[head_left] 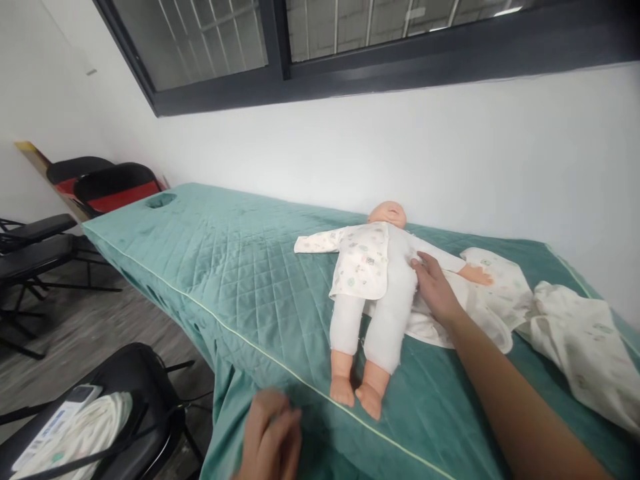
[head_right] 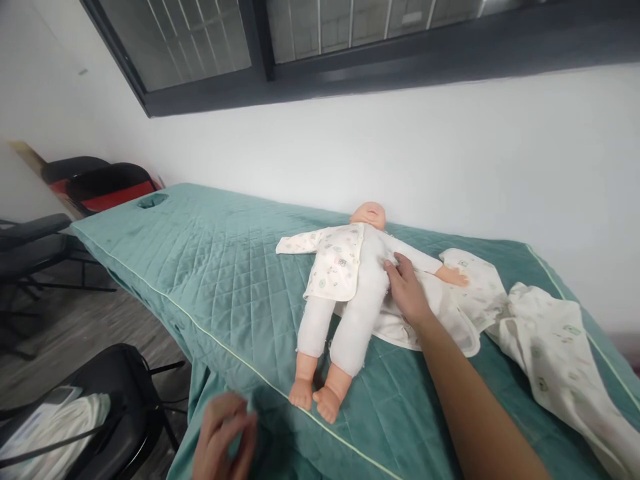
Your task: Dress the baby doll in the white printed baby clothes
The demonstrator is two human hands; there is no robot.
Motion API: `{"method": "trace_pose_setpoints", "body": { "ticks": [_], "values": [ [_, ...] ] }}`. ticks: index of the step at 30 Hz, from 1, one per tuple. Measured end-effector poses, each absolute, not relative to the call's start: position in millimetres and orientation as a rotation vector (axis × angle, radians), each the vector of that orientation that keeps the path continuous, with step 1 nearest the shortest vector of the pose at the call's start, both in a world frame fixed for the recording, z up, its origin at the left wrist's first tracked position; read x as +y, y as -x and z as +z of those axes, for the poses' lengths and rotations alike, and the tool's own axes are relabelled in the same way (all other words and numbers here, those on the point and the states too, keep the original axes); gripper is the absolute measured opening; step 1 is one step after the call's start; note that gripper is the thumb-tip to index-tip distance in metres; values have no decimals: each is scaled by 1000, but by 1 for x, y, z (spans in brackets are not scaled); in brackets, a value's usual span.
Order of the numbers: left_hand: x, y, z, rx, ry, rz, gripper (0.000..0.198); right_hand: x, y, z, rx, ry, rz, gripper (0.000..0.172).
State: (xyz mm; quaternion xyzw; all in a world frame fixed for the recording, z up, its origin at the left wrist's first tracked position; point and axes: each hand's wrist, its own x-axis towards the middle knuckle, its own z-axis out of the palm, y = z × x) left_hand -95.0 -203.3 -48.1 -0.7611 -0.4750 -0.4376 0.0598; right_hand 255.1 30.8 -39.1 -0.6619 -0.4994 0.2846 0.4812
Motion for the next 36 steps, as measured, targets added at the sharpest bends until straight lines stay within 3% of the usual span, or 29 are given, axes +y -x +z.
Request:
{"method": "trace_pose_setpoints", "body": {
  "ticks": [5, 9, 14, 20, 23, 25, 27, 30, 36],
  "values": [
    [-78, 34, -22, -1728, 2199, -1511, 32, 31, -256, -40, -1240, 1604, 685, 70],
    [-26, 19, -17, -2038, 2392, -1476, 35, 31, -257, -41, -1243, 1602, 692, 67],
    [-19, 22, -19, -2192, 2489, -1302, 9, 30, -256, -40, -1235, 1614, 683, 63],
    [-31, 23, -15, -2239, 2369, -1694, 2, 26, -255, -18, -1189, 1606, 789, 64],
    [-32, 16, 1, -2085, 2253, -1862, 18, 22, -280, 2, -1088, 1559, 870, 50],
    [-26, 3, 18, -1894, 2277, -1904, 25, 17, -304, 12, -1114, 1734, 739, 33],
    [-14, -19, 37, -1716, 2358, -1874, 25, 13, -327, 16, -1237, 2047, 520, 32],
    [13, -68, 62, -1480, 2592, -1569, 23, 10, -343, 11, -1418, 2360, 306, 42],
    [63, -181, 70, -1097, 2994, -366, 29, 21, -340, -11, -1595, 2296, 318, 41]
  ]
}}
